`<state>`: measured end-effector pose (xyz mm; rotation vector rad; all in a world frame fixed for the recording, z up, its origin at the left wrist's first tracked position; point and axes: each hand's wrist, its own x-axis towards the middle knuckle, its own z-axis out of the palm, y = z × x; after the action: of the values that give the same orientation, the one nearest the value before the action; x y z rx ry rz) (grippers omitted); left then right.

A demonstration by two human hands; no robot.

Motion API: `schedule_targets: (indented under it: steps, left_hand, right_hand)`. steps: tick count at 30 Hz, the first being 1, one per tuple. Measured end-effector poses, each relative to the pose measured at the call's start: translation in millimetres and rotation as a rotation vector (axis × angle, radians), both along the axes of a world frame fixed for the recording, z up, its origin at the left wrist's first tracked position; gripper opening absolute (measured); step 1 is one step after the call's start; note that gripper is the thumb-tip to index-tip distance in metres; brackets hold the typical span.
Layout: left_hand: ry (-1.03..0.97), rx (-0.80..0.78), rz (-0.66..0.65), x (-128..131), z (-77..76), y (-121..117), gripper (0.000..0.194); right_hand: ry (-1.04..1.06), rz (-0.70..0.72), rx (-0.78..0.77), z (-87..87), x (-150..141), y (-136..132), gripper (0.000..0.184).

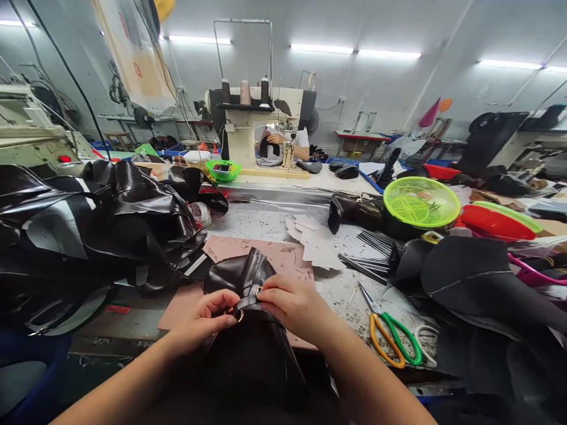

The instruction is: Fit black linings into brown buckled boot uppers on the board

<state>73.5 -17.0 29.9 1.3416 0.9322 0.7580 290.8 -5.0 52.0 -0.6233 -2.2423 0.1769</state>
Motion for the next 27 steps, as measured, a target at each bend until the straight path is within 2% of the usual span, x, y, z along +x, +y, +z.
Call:
schedule_targets:
  steps: [3, 6, 8, 11, 14, 17, 21, 25, 27]
  left_hand:
    - [-0.054, -0.088, -0.005, -2.4, -0.2, -5.8, 0.027]
    - [-0.015, -0.062, -0.045, 4.8, 6.6, -10.0, 0.027]
    - [0.006, -0.006, -0.047, 10.4, 10.6, -11.2, 0.021]
    - [-0.009, 0.035, -0.04, 14.5, 12.6, -11.7, 0.015]
    - [-0.081, -0.014, -0.008, 13.9, 10.8, -12.0, 0.017]
    - [-0.161, -0.079, 0.028, 12.9, 9.3, -12.7, 0.023]
    - [-0.196, -0.07, 0.035, 11.9, 12.9, -13.1, 0.023]
    - [-0.111, 0.071, 0.03, 9.0, 21.0, -13.1, 0.015]
    - [-0.082, 0.112, 0.037, 7.8, 24.0, -13.4, 0.013]
  right_hand:
    - [-0.15, -0.134, 0.138, -14.0, -2.4, 4.0, 0.014]
    - [-0.135, -0.301, 0.199, -14.1, -13.0, 0.0, 0.017]
    - [-0.068, -0.297, 0.062, -8.6, -20.9, -5.1, 0.02]
    - [0.009, -0.198, -0.359, -0.2, -27.4, -11.9, 0.016]
    - [0.095, -0.135, -0.729, 3.1, -26.2, -14.0, 0.008]
    - [0.22, -0.082, -0.956, 2.1, -23.9, -13.1, 0.003]
    - [0.416, -0.077, -1.153, 1.5, -28.9, -15.0, 0.011]
    - [0.548, -0.088, -1.096, 5.3, -36.8, -19.6, 0.013]
    - [0.571, -0.073, -1.129, 6.7, -38.0, -19.1, 0.015]
